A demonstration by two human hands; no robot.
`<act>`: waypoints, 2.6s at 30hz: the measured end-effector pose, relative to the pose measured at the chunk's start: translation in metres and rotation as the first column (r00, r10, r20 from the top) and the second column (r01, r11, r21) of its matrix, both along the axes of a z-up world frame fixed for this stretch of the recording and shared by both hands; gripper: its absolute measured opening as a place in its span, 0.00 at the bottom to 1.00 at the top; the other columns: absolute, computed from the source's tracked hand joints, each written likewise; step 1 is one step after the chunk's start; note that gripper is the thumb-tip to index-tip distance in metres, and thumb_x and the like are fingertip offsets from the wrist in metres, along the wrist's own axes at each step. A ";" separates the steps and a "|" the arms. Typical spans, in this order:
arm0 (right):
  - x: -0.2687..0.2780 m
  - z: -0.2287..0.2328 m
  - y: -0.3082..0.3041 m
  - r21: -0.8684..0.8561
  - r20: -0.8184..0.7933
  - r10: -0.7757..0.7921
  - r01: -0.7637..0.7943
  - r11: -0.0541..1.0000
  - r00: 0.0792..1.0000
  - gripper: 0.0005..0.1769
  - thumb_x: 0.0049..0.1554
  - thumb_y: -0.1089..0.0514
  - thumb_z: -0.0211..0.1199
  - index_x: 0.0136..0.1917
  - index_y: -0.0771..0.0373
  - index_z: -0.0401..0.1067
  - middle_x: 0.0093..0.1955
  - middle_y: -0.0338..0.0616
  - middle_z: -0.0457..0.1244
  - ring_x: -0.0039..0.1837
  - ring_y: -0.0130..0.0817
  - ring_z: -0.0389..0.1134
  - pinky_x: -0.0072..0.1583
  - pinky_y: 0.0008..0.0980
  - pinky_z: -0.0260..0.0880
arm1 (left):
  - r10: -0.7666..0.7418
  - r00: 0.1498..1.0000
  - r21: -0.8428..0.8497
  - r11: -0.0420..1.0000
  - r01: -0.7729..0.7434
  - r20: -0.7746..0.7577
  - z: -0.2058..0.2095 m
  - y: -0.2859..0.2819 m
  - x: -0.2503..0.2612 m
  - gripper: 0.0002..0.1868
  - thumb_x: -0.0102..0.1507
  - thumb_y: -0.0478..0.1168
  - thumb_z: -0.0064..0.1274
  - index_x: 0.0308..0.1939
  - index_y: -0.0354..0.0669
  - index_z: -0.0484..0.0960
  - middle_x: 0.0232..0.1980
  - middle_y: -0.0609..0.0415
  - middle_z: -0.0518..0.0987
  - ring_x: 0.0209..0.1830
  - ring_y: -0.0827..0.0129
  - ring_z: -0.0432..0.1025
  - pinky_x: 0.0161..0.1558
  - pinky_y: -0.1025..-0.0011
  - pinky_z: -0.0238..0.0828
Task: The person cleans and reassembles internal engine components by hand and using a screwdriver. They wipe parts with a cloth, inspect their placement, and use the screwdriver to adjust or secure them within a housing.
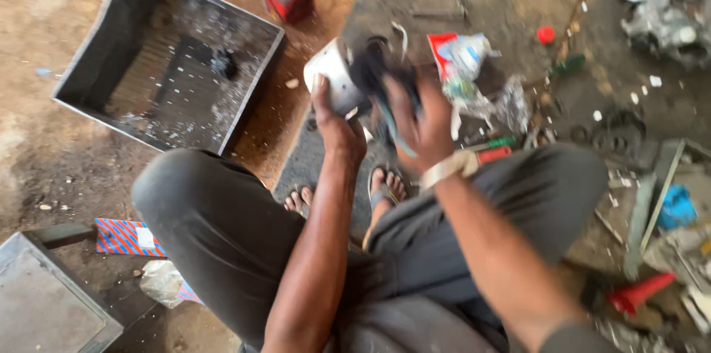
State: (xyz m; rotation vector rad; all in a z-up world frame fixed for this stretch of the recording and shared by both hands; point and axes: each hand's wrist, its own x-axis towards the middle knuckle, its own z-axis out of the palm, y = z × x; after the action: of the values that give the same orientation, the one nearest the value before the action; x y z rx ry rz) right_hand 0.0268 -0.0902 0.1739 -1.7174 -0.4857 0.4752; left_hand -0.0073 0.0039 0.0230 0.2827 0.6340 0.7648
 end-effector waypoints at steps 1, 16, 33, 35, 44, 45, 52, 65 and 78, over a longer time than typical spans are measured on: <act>0.013 0.012 0.016 -0.010 0.404 0.156 -0.167 0.986 0.901 0.14 0.63 0.57 0.60 0.60 0.66 0.73 0.55 0.57 0.69 0.57 0.50 0.69 0.60 0.43 0.69 | -0.006 0.999 0.013 1.000 0.005 0.048 -0.008 -0.006 0.002 0.31 0.68 0.62 0.50 0.65 0.43 0.72 0.59 0.50 0.76 0.58 0.60 0.74 0.61 0.58 0.71; 0.186 -0.162 -0.079 0.225 -0.615 0.118 0.029 0.974 0.779 0.32 0.63 0.38 0.54 0.58 0.72 0.71 0.46 0.56 0.70 0.44 0.47 0.72 0.50 0.48 0.75 | 0.263 -0.044 0.133 0.618 0.775 -0.964 -0.097 -0.008 0.010 0.59 0.52 0.72 0.60 0.79 0.53 0.51 0.69 0.25 0.59 0.70 0.34 0.56 0.68 0.40 0.52; 0.105 -0.095 -0.052 0.413 -0.577 0.392 -0.159 0.897 0.716 0.44 0.56 0.60 0.61 0.83 0.56 0.51 0.61 0.49 0.66 0.54 0.38 0.72 0.52 0.39 0.77 | -0.530 0.810 0.384 0.713 0.587 -0.252 -0.047 0.005 0.034 0.41 0.61 0.56 0.58 0.73 0.44 0.64 0.58 0.43 0.76 0.44 0.61 0.75 0.44 0.62 0.79; 0.101 -0.093 -0.053 0.376 -0.572 0.392 -0.194 0.906 0.721 0.42 0.61 0.53 0.63 0.84 0.51 0.48 0.57 0.45 0.66 0.48 0.35 0.70 0.45 0.33 0.74 | -0.595 0.785 0.447 0.663 0.601 -0.173 -0.039 0.011 0.030 0.31 0.65 0.48 0.59 0.68 0.37 0.71 0.52 0.45 0.80 0.38 0.64 0.77 0.42 0.66 0.80; 0.116 -0.109 -0.078 0.382 -0.557 0.357 -0.151 0.912 0.749 0.25 0.63 0.57 0.64 0.71 0.64 0.68 0.58 0.42 0.70 0.54 0.29 0.74 0.52 0.31 0.75 | -0.234 0.972 0.158 0.959 0.234 -0.017 -0.023 0.029 0.030 0.09 0.70 0.40 0.51 0.49 0.39 0.77 0.40 0.53 0.83 0.34 0.69 0.78 0.36 0.66 0.77; 0.116 -0.110 -0.077 0.382 -0.554 0.329 -0.118 0.917 0.765 0.23 0.64 0.57 0.65 0.70 0.64 0.69 0.57 0.42 0.69 0.54 0.29 0.73 0.53 0.30 0.75 | -0.258 0.965 0.118 0.958 0.260 -0.036 -0.021 0.030 0.030 0.08 0.69 0.40 0.51 0.50 0.42 0.76 0.39 0.55 0.82 0.33 0.69 0.77 0.32 0.66 0.75; 0.095 -0.114 -0.066 0.266 -0.547 0.248 -0.114 0.957 0.800 0.26 0.58 0.51 0.65 0.68 0.53 0.69 0.48 0.31 0.66 0.48 0.21 0.71 0.50 0.29 0.78 | -0.177 0.975 -0.066 0.980 0.187 0.138 -0.020 0.018 0.036 0.09 0.70 0.37 0.47 0.53 0.39 0.74 0.43 0.50 0.83 0.40 0.62 0.80 0.44 0.59 0.82; 0.114 -0.120 -0.062 0.148 -0.368 0.120 -0.069 0.987 0.922 0.26 0.60 0.70 0.48 0.69 0.59 0.72 0.55 0.40 0.69 0.53 0.28 0.74 0.56 0.35 0.80 | -0.251 0.968 -0.015 0.968 0.251 0.008 -0.029 0.054 0.014 0.14 0.71 0.50 0.48 0.52 0.45 0.73 0.40 0.55 0.79 0.31 0.68 0.76 0.26 0.69 0.72; 0.122 -0.128 -0.068 0.254 -0.407 0.070 0.040 0.966 0.911 0.21 0.59 0.64 0.50 0.64 0.64 0.72 0.55 0.42 0.69 0.54 0.32 0.71 0.55 0.39 0.75 | -0.556 0.706 0.453 0.542 0.708 -0.438 -0.063 -0.023 0.028 0.08 0.67 0.38 0.60 0.47 0.37 0.81 0.32 0.61 0.78 0.28 0.78 0.68 0.32 0.72 0.66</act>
State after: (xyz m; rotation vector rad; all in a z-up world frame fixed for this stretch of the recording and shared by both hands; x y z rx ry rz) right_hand 0.1492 -0.1580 0.0460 -1.3145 -0.2387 0.7353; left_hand 0.0204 -0.0193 -0.0398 1.1601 0.4406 0.1709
